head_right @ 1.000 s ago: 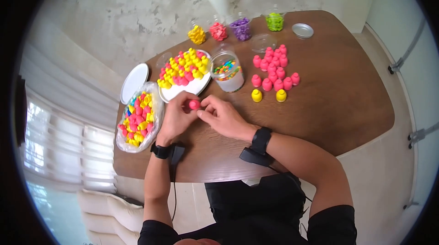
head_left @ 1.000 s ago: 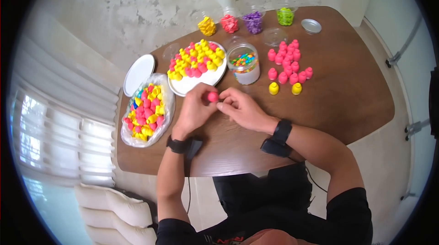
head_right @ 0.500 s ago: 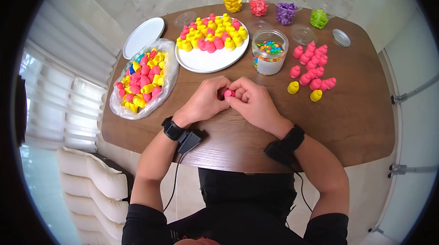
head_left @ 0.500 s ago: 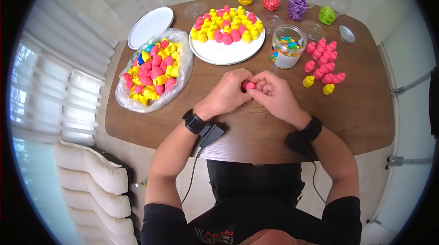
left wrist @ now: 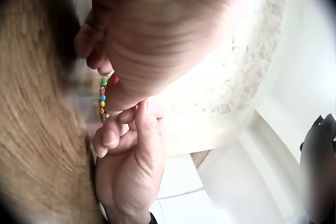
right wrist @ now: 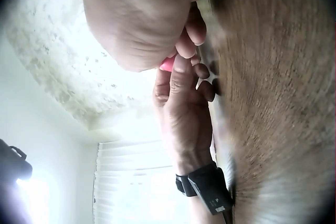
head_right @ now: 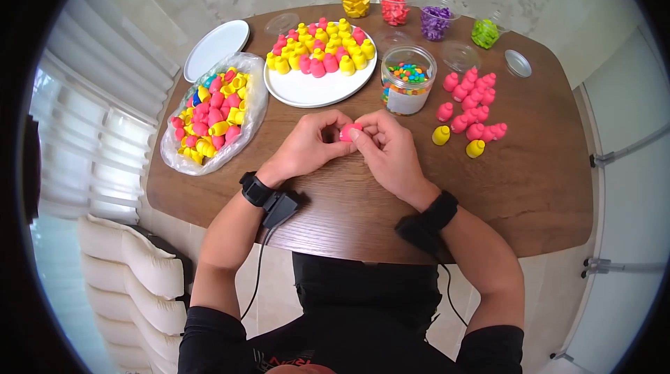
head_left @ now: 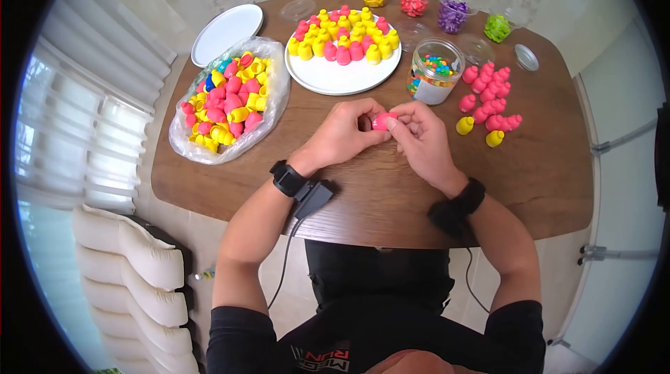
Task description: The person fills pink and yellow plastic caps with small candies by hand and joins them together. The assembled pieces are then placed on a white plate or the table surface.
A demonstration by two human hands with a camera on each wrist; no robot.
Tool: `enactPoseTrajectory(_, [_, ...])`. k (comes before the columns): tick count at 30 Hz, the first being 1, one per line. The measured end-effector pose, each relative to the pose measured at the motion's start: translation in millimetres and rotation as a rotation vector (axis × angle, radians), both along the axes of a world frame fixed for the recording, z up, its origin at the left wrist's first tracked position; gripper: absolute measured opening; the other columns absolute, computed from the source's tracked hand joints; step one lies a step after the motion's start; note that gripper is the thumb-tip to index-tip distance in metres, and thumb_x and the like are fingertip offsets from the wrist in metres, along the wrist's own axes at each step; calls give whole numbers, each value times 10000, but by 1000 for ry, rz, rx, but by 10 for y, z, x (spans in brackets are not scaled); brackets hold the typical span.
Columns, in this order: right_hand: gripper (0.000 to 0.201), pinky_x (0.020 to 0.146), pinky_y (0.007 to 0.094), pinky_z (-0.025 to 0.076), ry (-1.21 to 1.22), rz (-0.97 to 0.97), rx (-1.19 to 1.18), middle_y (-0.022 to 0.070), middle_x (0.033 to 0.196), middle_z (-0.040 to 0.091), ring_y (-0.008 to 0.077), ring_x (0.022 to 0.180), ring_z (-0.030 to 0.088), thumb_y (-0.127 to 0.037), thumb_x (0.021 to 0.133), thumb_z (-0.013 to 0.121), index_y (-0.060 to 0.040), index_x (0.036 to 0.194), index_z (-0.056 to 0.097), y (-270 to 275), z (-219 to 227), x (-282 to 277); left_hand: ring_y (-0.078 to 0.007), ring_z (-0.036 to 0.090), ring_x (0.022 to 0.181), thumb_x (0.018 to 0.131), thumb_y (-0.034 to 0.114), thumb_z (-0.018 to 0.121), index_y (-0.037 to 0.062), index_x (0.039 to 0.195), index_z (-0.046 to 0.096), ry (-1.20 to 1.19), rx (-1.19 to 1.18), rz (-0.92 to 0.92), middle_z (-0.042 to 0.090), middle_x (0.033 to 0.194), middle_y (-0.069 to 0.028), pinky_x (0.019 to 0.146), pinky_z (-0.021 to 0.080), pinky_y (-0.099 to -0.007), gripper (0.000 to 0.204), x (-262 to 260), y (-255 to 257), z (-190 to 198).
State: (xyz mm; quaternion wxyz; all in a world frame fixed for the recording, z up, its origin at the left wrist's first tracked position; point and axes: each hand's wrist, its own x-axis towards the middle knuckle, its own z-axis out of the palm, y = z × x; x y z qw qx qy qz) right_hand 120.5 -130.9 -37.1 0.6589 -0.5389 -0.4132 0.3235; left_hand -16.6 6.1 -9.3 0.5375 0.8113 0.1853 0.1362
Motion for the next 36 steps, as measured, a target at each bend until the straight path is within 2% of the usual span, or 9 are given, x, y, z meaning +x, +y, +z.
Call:
enactPoseTrajectory(2, [154,564,187,427,-41,13,-28,-9,841,675,-6,674,548,-78,991,715,0,1086,622,11,-56,30,-42,564,761,885,76,811,4,1075,706,22,6,-19,680,866,21,680,505,-253,229,-4,15,-34])
enactPoseTrajectory(9, [191,561,203,430,-166,21,-73,-26,756,637,0,658,529,-104,943,775,-5,1026,634,10,-39,48,-46,575,772,876,50,799,-9,1069,707,5,66,-49,684,863,9,698,515,-253,222,-22,-23,-25])
enactPoseTrajectory(15, [202,563,209,434,-162,28,-84,-29,754,627,4,656,520,-108,932,789,-6,1009,632,12,-32,48,-49,575,774,880,57,800,-9,1075,709,16,77,-57,688,868,6,702,517,-256,225,-30,-17,-29])
enactPoseTrajectory(26, [166,551,231,420,-201,63,-58,-17,748,597,15,650,500,-103,970,739,6,1011,621,3,-22,51,-35,528,746,930,146,807,-1,1083,714,51,22,-80,646,834,33,656,481,-246,231,-44,-4,-6])
enactPoseTrajectory(36, [147,546,259,405,-240,72,-45,-9,724,556,33,635,480,-111,983,712,-3,1019,621,-7,-40,66,-32,509,735,936,162,806,3,1071,714,74,-6,-94,626,813,47,640,463,-243,228,-43,13,-6])
